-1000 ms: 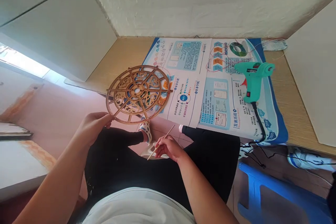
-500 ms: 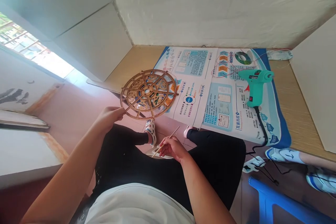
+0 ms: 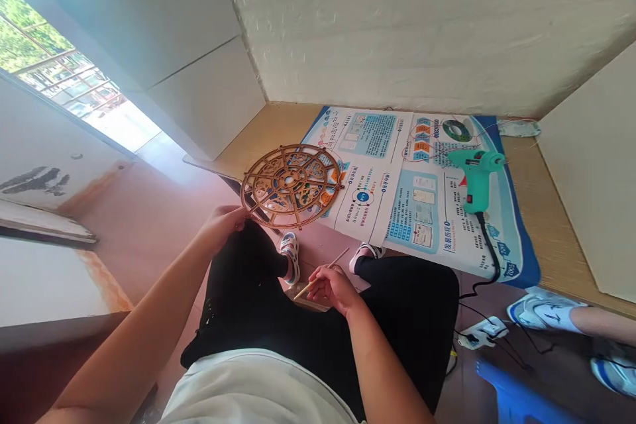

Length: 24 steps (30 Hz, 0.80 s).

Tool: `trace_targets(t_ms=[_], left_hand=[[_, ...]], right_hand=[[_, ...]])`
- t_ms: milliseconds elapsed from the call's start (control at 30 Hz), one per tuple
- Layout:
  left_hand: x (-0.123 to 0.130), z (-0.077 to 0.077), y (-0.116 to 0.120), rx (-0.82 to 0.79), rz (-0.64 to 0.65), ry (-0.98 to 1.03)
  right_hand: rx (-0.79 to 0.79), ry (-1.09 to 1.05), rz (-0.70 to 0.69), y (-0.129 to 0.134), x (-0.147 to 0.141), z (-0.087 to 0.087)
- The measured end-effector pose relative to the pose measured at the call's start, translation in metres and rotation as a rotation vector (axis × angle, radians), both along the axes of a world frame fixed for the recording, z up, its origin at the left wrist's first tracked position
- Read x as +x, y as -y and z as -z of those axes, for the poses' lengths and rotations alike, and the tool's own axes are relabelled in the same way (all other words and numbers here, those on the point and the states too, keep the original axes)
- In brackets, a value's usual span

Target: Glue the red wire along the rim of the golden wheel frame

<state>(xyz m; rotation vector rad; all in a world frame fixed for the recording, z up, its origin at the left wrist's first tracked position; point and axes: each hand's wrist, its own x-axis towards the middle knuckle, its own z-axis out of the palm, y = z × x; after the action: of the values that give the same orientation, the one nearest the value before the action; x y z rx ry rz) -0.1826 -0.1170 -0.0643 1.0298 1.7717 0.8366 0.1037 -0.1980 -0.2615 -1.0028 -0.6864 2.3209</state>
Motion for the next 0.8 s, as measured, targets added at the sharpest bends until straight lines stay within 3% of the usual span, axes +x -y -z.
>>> trace_targets(t_ms=[267,400,533,600,667,800], left_hand=[[-0.001,0.013,-0.009,-0.013,-0.006,0.225],[-0.013,0.018,0.006,-0.037,0.054,0.423],[-0.021,0.026,0.02,-0.057,0.149,0.591],[-0.017,0.034,0.025,-0.061,0.191,0.653],[-0.007,0.044,0.029,-0.076,0.239,0.702],[0.024,0.056,0.037,-0.098,0.354,0.775]], right_hand=[[-0.04,-0.024,0.076,0.002,0.004,-0.005],[-0.114,-0.114,0.054,0.012,0.005,-0.015],[-0.236,-0.178,0.012,0.025,-0.019,-0.021],[-0.254,-0.161,0.127,0.023,-0.028,-0.018],[-0.227,-0.104,0.346,0.014,-0.025,-0.012],[-0.147,0.043,0.766,-0.008,0.014,-0.005]])
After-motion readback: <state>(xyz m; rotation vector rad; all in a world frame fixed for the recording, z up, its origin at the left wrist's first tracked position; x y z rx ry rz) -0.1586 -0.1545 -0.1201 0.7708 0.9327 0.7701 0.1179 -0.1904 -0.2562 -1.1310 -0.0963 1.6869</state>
